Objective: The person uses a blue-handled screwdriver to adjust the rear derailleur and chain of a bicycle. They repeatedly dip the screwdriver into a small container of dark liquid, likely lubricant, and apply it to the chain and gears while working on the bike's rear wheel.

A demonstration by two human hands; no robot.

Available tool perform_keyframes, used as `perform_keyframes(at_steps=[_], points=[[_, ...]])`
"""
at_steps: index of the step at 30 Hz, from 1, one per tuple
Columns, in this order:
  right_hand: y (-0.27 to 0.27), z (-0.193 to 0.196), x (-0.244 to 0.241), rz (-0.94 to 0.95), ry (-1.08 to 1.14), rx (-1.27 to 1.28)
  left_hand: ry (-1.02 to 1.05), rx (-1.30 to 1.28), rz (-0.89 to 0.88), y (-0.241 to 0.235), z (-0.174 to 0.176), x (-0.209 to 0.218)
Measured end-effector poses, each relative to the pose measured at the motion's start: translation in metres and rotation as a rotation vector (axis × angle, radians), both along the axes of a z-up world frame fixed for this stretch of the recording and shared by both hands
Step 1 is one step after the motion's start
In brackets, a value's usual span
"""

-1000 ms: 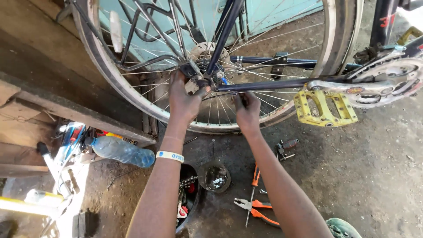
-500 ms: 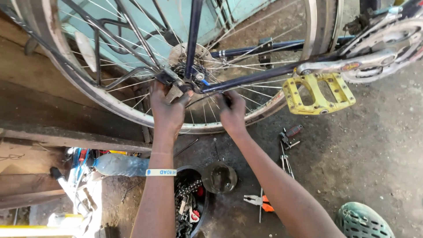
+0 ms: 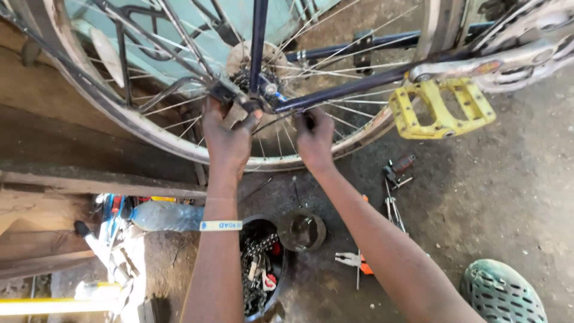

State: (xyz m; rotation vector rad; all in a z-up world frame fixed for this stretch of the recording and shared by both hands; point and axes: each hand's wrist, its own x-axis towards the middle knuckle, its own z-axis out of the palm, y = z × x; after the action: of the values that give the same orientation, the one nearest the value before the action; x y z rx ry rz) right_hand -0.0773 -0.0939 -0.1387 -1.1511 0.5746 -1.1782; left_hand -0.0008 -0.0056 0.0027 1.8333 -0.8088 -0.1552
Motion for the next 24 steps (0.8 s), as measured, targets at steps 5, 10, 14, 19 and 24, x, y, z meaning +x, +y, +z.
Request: perform_keyframes(at_steps=[5,10,14,19,24], points=[[0.008,0.001,-0.021,-0.049,0.031,-0.004,0.022,0.013,0.040,0.005,0.000,-0.001],[0.013,-0.015,-0.029,-0.101,0.063,0.051,0.038,0.020,0.026,0.004,-0.001,-0.002],[0.000,0.000,-0.010,-0.055,0.022,-0.006,0.060,0.033,0.038,0.002,0.005,-0.011],[-0.003,-0.010,-0.022,-0.052,0.036,-0.053,0.059,0.006,0.040,0.000,0.001,-0.005],[0.010,0.001,-0.043,-0.058,0.074,0.034,0.103,0.032,0.045,0.008,-0.006,-0.005]])
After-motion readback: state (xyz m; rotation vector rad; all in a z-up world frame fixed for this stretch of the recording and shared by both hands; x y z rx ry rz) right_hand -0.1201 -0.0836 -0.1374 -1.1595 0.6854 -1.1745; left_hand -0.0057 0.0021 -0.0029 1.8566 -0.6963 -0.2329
